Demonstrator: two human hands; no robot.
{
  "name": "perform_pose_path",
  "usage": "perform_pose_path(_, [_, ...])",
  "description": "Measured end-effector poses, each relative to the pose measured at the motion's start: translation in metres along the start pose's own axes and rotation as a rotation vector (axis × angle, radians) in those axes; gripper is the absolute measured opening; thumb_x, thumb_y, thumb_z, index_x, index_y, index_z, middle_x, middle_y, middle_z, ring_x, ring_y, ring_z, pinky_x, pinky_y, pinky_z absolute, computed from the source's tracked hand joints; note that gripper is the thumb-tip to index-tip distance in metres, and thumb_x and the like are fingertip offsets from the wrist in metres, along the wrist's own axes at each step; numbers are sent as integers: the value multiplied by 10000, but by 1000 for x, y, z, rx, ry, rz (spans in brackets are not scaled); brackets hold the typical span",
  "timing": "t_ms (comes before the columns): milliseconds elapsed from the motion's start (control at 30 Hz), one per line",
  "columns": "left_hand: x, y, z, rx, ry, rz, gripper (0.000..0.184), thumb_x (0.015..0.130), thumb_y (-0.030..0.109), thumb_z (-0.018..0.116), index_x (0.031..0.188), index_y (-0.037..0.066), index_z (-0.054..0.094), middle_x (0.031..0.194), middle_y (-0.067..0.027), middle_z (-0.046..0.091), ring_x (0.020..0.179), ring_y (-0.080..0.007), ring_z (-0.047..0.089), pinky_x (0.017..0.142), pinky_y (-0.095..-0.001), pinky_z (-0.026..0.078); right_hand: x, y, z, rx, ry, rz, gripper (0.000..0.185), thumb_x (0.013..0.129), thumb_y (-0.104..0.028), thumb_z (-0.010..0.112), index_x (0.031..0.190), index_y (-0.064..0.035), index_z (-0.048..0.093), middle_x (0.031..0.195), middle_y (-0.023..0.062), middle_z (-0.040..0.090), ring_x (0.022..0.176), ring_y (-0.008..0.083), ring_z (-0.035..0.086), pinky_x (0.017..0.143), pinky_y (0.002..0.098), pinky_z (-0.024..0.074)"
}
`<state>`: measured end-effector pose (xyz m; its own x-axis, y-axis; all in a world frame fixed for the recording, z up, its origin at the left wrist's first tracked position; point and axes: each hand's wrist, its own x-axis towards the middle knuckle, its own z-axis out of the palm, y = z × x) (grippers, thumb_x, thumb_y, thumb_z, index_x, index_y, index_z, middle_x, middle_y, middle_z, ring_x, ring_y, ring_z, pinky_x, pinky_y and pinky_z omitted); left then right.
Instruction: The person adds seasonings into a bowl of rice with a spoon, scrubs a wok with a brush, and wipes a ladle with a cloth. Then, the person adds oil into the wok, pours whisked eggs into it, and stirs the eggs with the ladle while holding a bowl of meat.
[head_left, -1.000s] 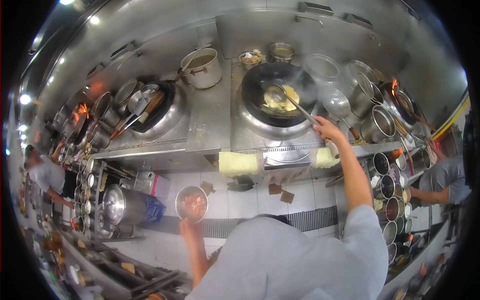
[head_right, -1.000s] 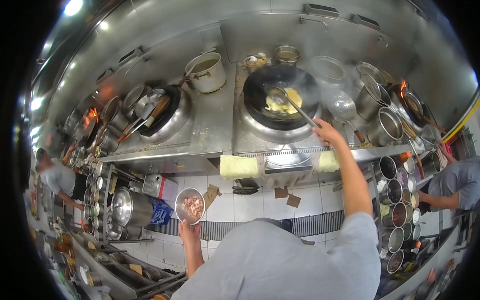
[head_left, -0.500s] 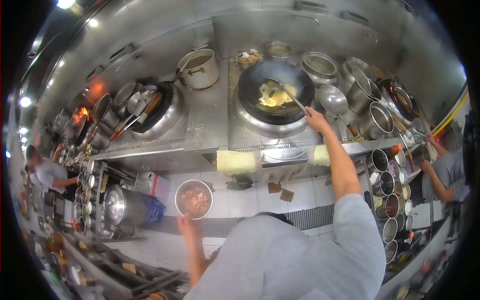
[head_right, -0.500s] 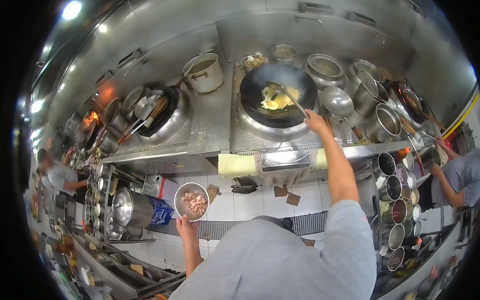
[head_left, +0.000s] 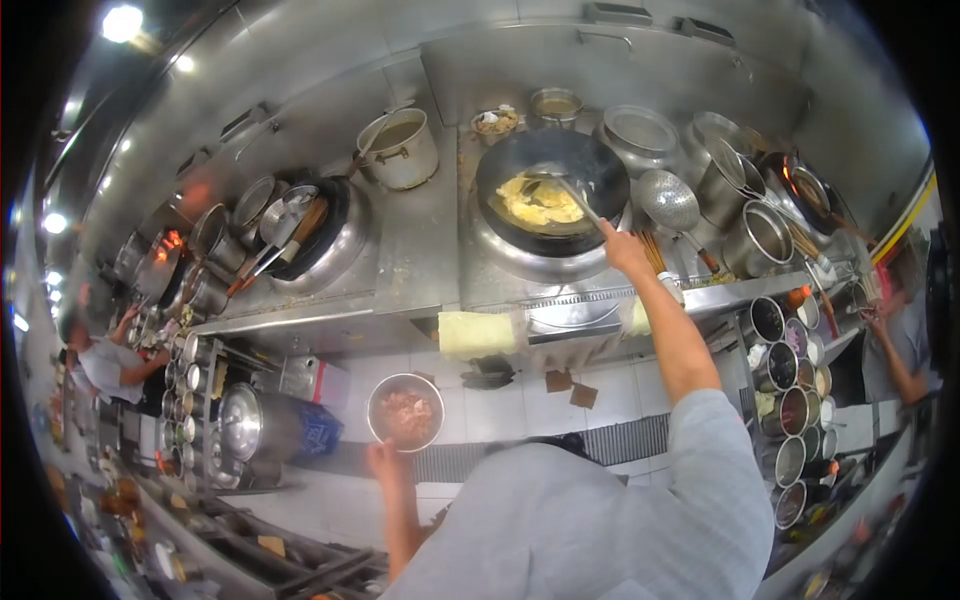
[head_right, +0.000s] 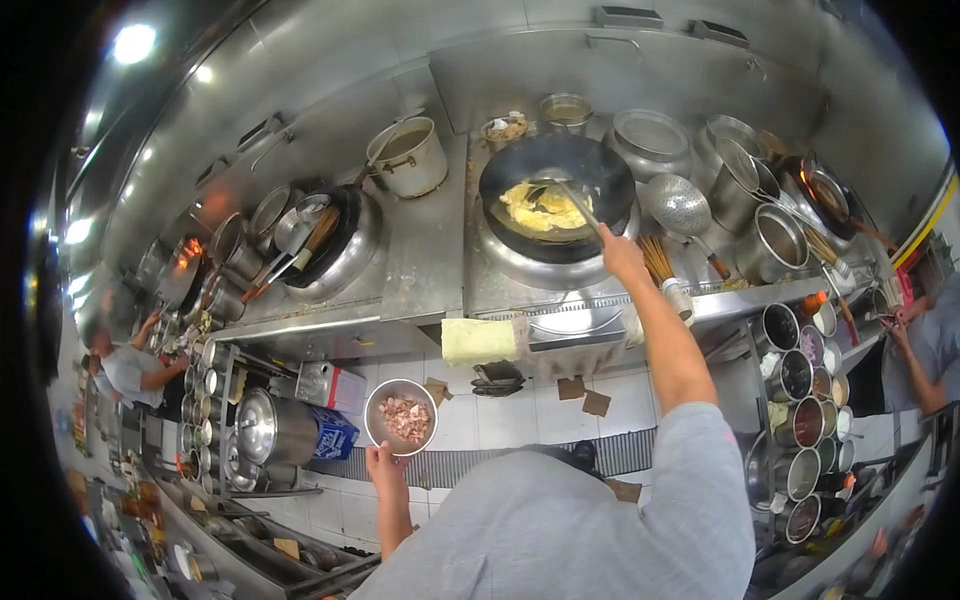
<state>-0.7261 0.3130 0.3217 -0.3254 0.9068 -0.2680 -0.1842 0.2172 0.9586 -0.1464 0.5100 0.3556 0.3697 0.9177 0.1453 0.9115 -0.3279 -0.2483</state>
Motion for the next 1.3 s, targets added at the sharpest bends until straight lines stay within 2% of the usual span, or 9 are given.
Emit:
perform_pose_path(300, [-2, -14, -4, 16, 18, 44, 172, 968, 212, 536, 937, 96, 413, 945, -60, 530, 870, -163, 587, 696, -383, 563, -45, 12, -122, 53, -294, -201, 565, 868, -164, 572, 1416, -243, 457, 1137, 216, 646, 1014, 385, 640, 877, 481, 504])
perform_pose_path(533, [-4, 14, 23, -36, 14, 1, 142, 925, 174, 531, 976, 66, 454, 936, -75, 525, 807, -171, 539, 664, -350, 492, -19, 14, -44, -34, -182, 77, 573, 879, -178, 571, 1432, -159, 421, 1185, 253, 617, 1075, 400, 607, 926, 476, 477])
perform_pose_path(733, [0, -21, -13, 117, 15, 49, 154, 960, 172, 537, 889, 93, 426, 862, -29, 490, 780, -119, 526, 671, -349, 567, -50, 59, -89, 398, -322, -104, 587, 868, -200, 581, 1430, -143, 422, 1148, 280, 625, 1068, 413, 610, 941, 480, 467])
perform_pose_path(867, [1, -14, 7, 165, -44, -3, 149, 955, 166, 539, 886, 97, 427, 870, -26, 475, 784, -118, 509, 683, -361, 568, -20, 46, -34, 267, -134, -218, 562, 854, -152, 559, 1407, -175, 462, 1035, 301, 637, 966, 431, 634, 861, 505, 483])
perform_pose_path(933, [-2, -4, 15, 161, -63, 25, 148, 955, 164, 537, 883, 99, 424, 876, -27, 476, 786, -119, 511, 685, -363, 568, -30, 26, -27, 28, -94, 2, 563, 858, -159, 554, 1411, -206, 457, 1024, 270, 655, 935, 437, 638, 847, 513, 488])
perform_pose_path(1000, [-9, 2, 27, -28, 45, 70, 149, 920, 169, 548, 916, 38, 476, 781, -37, 517, 681, -126, 502, 575, -297, 427, -63, 23, -52, 9, -136, 21, 552, 876, -180, 549, 1417, -200, 442, 1059, 250, 656, 967, 429, 634, 864, 505, 490])
perform_pose_path(1067, [-7, -3, 23, -26, 41, 90, 150, 922, 168, 549, 937, 37, 478, 800, -42, 524, 705, -127, 513, 590, -296, 438, -69, 32, -78, -18, -188, 38, 542, 895, -202, 544, 1424, -194, 427, 1094, 230, 657, 1000, 421, 630, 881, 497, 492])
perform_pose_path(1133, [-14, -4, 16, -1, 37, 99, 153, 925, 167, 550, 958, 35, 481, 820, -47, 530, 729, -129, 525, 604, -294, 449, -70, 46, -86, 114, -181, -255, 576, 860, -171, 557, 1421, -230, 439, 998, 266, 661, 915, 452, 635, 841, 527, 491])
perform_pose_path(1300, [4, -1, 17, 151, -99, 40, 167, 962, 183, 532, 874, 91, 424, 845, -28, 463, 765, -130, 513, 666, -324, 540, -28, 20, -57, 70, -175, -104, 561, 879, -187, 549, 1425, -218, 427, 1080, 253, 650, 1002, 436, 618, 899, 512, 477])
